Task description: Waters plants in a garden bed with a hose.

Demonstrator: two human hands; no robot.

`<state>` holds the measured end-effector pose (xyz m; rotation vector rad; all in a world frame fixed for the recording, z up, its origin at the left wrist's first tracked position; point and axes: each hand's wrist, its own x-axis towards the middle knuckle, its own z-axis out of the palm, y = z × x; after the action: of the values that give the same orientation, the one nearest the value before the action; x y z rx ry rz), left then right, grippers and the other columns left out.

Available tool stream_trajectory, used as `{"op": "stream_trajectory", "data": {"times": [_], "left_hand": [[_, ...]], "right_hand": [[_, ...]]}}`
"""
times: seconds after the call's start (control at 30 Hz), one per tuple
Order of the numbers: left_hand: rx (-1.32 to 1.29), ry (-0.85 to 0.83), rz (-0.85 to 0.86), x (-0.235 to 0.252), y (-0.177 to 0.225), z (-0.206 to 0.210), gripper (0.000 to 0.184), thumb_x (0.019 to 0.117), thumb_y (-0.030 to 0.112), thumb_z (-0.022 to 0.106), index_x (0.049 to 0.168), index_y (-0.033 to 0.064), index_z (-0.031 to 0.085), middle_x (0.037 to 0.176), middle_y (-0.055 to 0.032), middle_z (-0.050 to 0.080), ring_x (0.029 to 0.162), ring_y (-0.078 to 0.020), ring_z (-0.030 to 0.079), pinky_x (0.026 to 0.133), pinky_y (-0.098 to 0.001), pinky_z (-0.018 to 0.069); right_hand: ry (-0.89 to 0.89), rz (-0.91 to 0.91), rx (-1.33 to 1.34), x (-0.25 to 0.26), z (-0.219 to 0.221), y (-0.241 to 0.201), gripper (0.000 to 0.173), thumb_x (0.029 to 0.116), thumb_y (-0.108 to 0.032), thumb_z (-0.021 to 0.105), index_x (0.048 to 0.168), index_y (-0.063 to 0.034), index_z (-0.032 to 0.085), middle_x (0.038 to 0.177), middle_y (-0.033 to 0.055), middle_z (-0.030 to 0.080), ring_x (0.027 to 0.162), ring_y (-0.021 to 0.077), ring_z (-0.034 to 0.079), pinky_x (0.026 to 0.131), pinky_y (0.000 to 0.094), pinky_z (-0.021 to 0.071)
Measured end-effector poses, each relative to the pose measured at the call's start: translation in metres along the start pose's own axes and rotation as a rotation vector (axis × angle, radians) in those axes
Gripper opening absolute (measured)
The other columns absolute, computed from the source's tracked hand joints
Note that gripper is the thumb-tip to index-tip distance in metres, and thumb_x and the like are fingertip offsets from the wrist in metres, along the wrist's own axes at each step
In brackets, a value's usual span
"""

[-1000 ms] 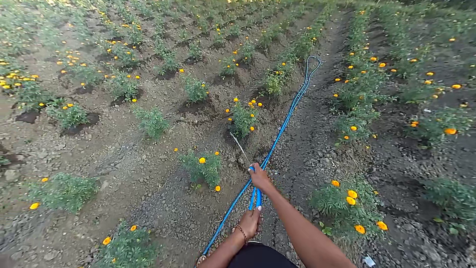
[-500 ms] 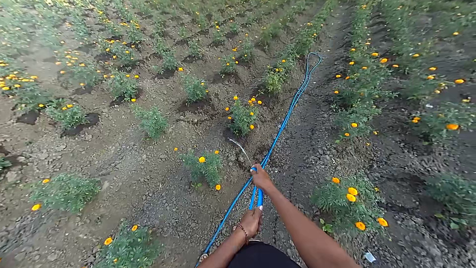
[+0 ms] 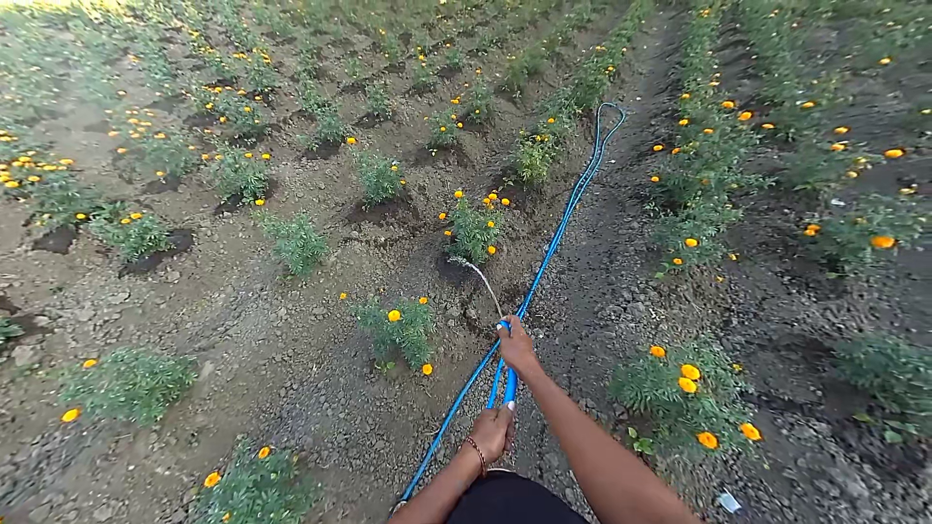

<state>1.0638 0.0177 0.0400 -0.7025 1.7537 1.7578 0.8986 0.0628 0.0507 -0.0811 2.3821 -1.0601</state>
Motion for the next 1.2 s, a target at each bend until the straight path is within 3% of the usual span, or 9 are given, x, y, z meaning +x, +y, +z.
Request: {"op": "stream_trajectory", "data": {"times": [0.27, 0.4, 1.2], "left_hand": [[0.011, -0.013, 0.005, 0.003, 0.002, 0.005, 0.053, 0.1125, 0.045, 0.028, 0.090, 0.0063, 0.057, 0.064, 0.0019, 0.048, 0.050, -0.0091, 0.045, 0.052, -0.0255, 0.0415], [0.030, -0.019, -0.004, 0.003, 0.003, 0.007, 0.053, 0.1127, 0.045, 0.028, 0.095, 0.0039, 0.057, 0.068, 0.0002, 0.048, 0.052, -0.0114, 0.047, 0.055, -0.0285, 0.0456], [0.023, -0.008, -0.030, 0.005, 0.002, 0.015, 0.053, 0.1123, 0.047, 0.028, 0.092, 0.0064, 0.057, 0.065, 0.0013, 0.048, 0.049, -0.0094, 0.044, 0.050, -0.0251, 0.0401]], "right_hand": [[0.025, 0.017, -0.030, -0.002, -0.009, 0.004, 0.038, 0.1119, -0.024, 0.042, 0.146, -0.0080, 0.046, 0.123, 0.0237, 0.067, 0.112, 0.0386, 0.067, 0.097, 0.0545, 0.0509], [0.022, 0.016, -0.018, -0.004, -0.012, 0.006, 0.039, 0.1119, -0.024, 0.042, 0.147, -0.0081, 0.045, 0.122, 0.0239, 0.066, 0.109, 0.0384, 0.067, 0.095, 0.0545, 0.0514], [0.008, 0.050, -0.011, -0.005, -0.016, 0.015, 0.040, 0.1118, -0.024, 0.042, 0.148, -0.0085, 0.044, 0.126, 0.0234, 0.066, 0.115, 0.0380, 0.066, 0.099, 0.0539, 0.0505]]}}
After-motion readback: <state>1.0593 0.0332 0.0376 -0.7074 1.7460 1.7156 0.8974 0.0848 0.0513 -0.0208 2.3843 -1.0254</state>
